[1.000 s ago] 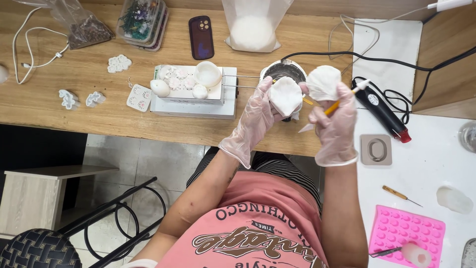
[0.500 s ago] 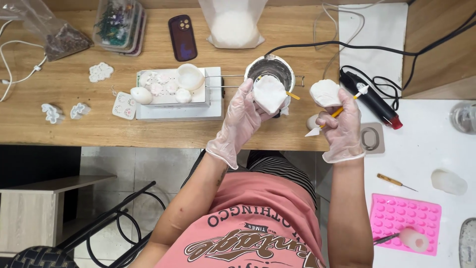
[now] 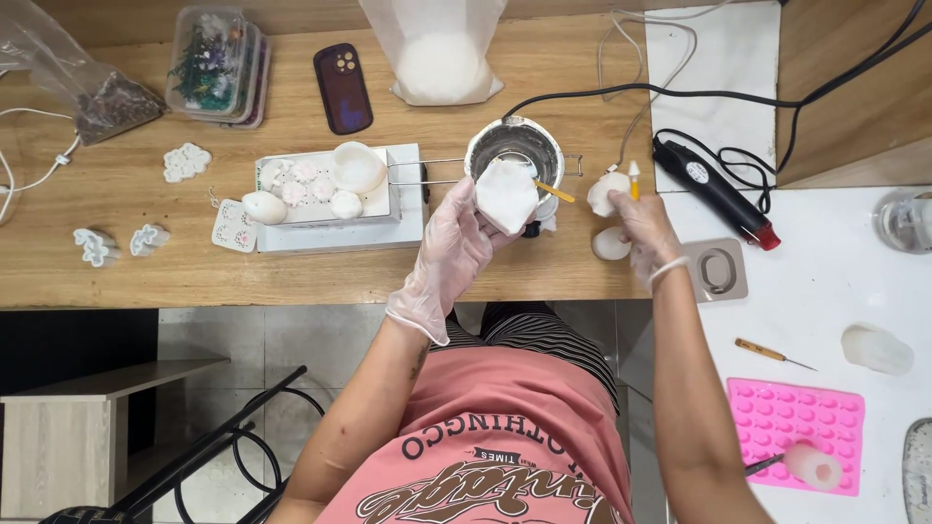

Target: Preparing wax and pouring it into molds for candle production.

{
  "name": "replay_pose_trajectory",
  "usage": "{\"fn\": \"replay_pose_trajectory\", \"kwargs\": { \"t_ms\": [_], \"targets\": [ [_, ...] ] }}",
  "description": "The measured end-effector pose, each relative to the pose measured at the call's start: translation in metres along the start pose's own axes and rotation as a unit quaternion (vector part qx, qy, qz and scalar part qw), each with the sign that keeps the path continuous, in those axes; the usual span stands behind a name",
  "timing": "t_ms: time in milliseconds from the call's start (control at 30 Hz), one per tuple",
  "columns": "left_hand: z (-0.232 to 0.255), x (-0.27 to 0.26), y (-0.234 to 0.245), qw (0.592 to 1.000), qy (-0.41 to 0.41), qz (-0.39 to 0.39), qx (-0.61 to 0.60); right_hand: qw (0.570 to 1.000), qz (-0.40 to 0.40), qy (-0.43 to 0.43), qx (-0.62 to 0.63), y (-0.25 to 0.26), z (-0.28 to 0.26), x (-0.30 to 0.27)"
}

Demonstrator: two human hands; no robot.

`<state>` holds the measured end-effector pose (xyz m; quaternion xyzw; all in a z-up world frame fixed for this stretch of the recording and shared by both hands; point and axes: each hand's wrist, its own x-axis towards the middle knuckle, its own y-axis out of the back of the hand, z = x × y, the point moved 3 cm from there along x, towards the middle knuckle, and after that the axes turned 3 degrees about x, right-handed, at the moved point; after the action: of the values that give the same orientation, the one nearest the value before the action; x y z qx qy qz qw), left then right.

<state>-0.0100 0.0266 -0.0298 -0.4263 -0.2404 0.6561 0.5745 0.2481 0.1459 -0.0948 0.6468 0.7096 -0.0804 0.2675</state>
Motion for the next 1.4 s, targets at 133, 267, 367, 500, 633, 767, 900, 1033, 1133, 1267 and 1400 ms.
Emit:
{"fn": "replay_pose_trajectory", "kwargs": {
  "t_ms": [133, 267, 367, 500, 633, 767, 900, 1033, 1133, 1267, 1400],
  "targets": [
    [0.005, -0.007, 0.002, 1.0, -0.02, -0.012, -0.005, 0.993, -0.028, -0.009, -0.117, -0.005, -0.013, 0.021],
    [0.012, -0.015, 0.002, 0.998, -0.031, -0.028, -0.04, 0.906, 0.0, 0.011, -0.423, -0.005, -0.03, 0.026],
    [0.019, -0.021, 0.007, 0.997, -0.038, -0.021, -0.067, 0.861, 0.035, 0.042, -0.505, 0.002, -0.014, 0.042],
    [0.048, -0.035, 0.006, 0.993, -0.071, 0.004, -0.097, 0.842, 0.09, 0.094, -0.524, 0.023, 0.019, 0.073],
    [0.128, -0.043, 0.024, 0.982, -0.17, 0.006, -0.082, 0.855, 0.101, 0.133, -0.491, 0.03, 0.004, 0.055],
    [0.205, -0.037, 0.042, 0.97, -0.233, 0.017, -0.06, 0.872, 0.127, 0.104, -0.46, 0.037, -0.013, 0.031],
    [0.24, -0.036, 0.033, 0.965, -0.241, 0.042, -0.089, 0.9, 0.145, 0.095, -0.401, 0.039, -0.026, -0.02],
    [0.233, -0.047, 0.0, 0.967, -0.227, 0.02, -0.114, 0.923, 0.176, 0.096, -0.328, 0.041, -0.03, -0.047],
    [0.224, -0.048, -0.005, 0.972, -0.205, -0.004, -0.115, 0.969, 0.152, 0.101, -0.167, 0.043, -0.02, -0.055],
    [0.227, -0.049, 0.008, 0.971, -0.184, 0.003, -0.153, 0.984, 0.145, 0.076, -0.076, 0.036, -0.031, -0.081],
    [0.228, -0.052, 0.008, 0.97, -0.186, 0.006, -0.156, 0.96, 0.164, 0.032, -0.224, 0.033, -0.049, -0.09]
  ]
}}
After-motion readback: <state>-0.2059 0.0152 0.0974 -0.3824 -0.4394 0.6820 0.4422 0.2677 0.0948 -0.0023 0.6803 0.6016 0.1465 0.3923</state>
